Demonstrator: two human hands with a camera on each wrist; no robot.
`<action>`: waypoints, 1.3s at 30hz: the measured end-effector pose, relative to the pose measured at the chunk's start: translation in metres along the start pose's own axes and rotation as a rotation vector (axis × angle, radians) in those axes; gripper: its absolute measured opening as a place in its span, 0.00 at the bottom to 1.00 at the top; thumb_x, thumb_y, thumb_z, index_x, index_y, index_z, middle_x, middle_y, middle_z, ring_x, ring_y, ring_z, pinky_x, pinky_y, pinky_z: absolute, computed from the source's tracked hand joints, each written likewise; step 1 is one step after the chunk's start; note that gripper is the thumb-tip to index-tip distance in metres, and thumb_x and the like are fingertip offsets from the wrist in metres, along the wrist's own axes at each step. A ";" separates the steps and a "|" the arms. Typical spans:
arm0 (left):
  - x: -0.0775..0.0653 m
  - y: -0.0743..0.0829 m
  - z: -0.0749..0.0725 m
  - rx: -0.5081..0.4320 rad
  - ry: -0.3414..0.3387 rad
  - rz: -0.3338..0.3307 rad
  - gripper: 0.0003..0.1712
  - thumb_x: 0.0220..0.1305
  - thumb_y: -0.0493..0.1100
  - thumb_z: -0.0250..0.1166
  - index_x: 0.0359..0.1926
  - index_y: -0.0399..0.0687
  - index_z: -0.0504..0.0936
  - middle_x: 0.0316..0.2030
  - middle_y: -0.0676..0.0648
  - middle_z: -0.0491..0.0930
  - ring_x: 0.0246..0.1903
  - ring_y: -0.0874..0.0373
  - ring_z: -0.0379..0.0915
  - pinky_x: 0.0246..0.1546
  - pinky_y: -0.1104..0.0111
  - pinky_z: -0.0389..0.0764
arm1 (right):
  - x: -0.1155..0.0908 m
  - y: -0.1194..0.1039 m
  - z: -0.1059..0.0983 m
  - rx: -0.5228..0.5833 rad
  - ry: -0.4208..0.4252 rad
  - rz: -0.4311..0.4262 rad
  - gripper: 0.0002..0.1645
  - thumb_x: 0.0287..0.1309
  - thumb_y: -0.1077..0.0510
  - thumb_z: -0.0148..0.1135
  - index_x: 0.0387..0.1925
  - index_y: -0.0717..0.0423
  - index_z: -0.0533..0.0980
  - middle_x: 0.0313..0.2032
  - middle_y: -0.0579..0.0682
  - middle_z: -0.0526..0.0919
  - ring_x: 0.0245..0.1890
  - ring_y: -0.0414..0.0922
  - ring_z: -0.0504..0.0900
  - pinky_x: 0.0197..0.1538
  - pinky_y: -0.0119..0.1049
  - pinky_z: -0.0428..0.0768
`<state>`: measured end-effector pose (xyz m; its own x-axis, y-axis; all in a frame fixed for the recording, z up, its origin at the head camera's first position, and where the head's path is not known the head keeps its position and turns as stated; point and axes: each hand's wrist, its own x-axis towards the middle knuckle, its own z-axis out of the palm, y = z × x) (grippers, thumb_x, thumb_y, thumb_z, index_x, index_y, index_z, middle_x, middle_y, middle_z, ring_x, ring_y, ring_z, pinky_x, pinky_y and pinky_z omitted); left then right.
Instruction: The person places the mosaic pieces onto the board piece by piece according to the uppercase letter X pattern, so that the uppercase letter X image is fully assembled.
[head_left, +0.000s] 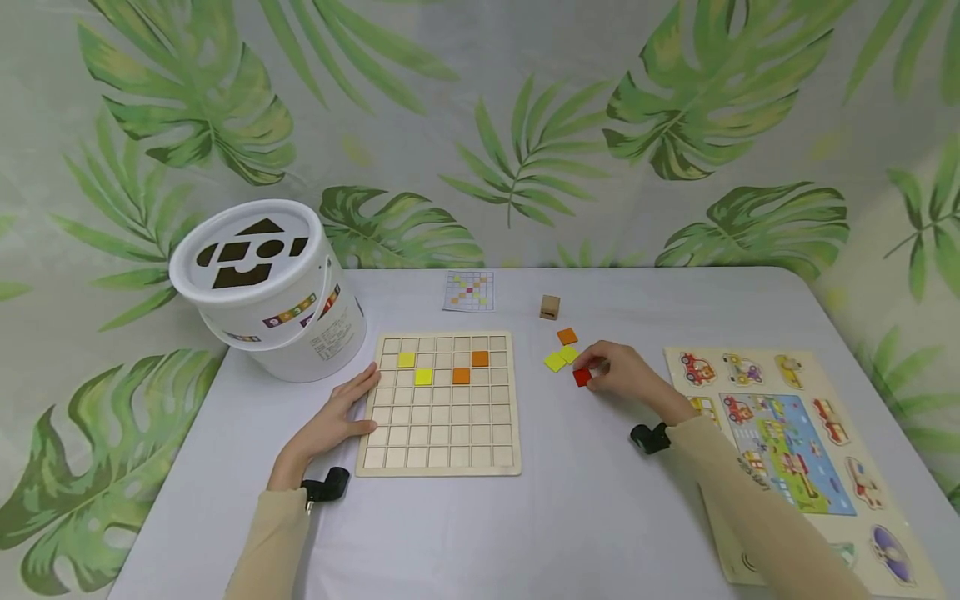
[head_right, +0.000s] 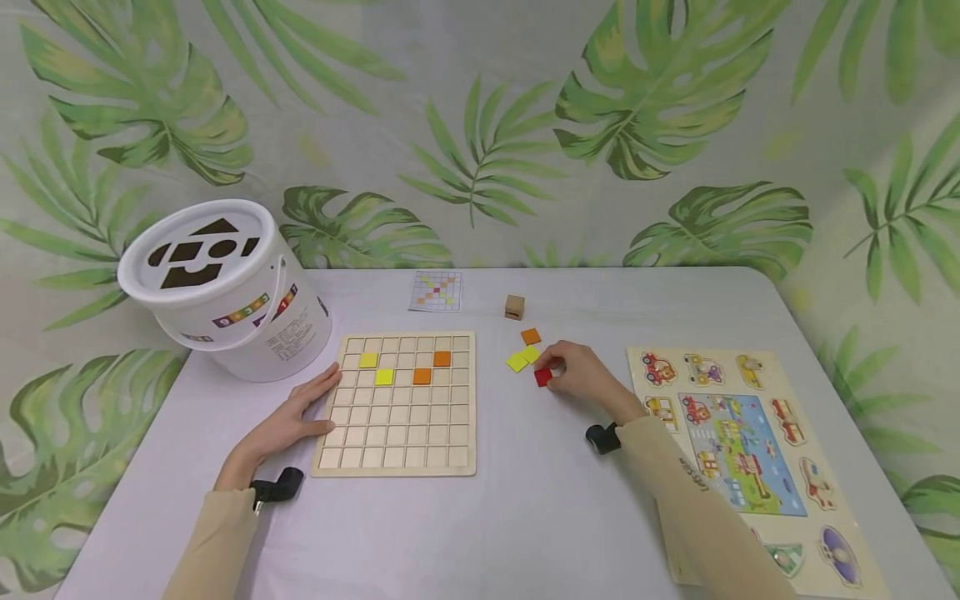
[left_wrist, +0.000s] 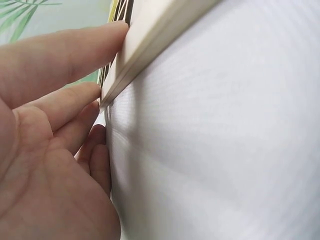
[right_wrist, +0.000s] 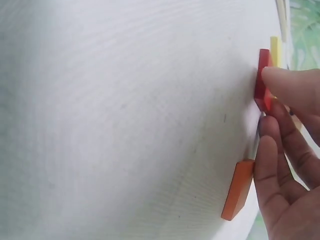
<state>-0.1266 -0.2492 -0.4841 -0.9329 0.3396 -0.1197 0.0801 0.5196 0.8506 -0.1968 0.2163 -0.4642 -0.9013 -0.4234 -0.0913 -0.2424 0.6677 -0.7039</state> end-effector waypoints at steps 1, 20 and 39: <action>0.000 0.000 0.000 0.001 -0.001 0.003 0.46 0.55 0.32 0.66 0.72 0.36 0.53 0.75 0.44 0.42 0.71 0.42 0.34 0.65 0.41 0.38 | 0.000 0.000 0.001 -0.018 -0.002 -0.012 0.16 0.47 0.73 0.67 0.41 0.62 0.80 0.39 0.54 0.80 0.40 0.52 0.75 0.47 0.47 0.76; 0.001 0.000 0.001 -0.004 -0.007 -0.012 0.46 0.55 0.31 0.65 0.72 0.37 0.53 0.75 0.46 0.42 0.71 0.43 0.33 0.66 0.42 0.38 | 0.040 -0.081 0.059 0.043 -0.030 -0.238 0.14 0.47 0.66 0.71 0.39 0.60 0.80 0.33 0.47 0.78 0.34 0.45 0.75 0.38 0.32 0.77; -0.001 -0.002 0.001 -0.028 0.016 0.075 0.46 0.54 0.33 0.66 0.71 0.36 0.54 0.74 0.45 0.43 0.69 0.41 0.36 0.64 0.40 0.39 | 0.073 -0.144 0.124 -0.104 -0.151 -0.258 0.11 0.50 0.67 0.69 0.37 0.58 0.80 0.33 0.48 0.76 0.31 0.42 0.70 0.36 0.31 0.71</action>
<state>-0.1255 -0.2498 -0.4864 -0.9301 0.3643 -0.0468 0.1407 0.4711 0.8708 -0.1836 0.0138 -0.4568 -0.7435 -0.6681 -0.0277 -0.4991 0.5820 -0.6420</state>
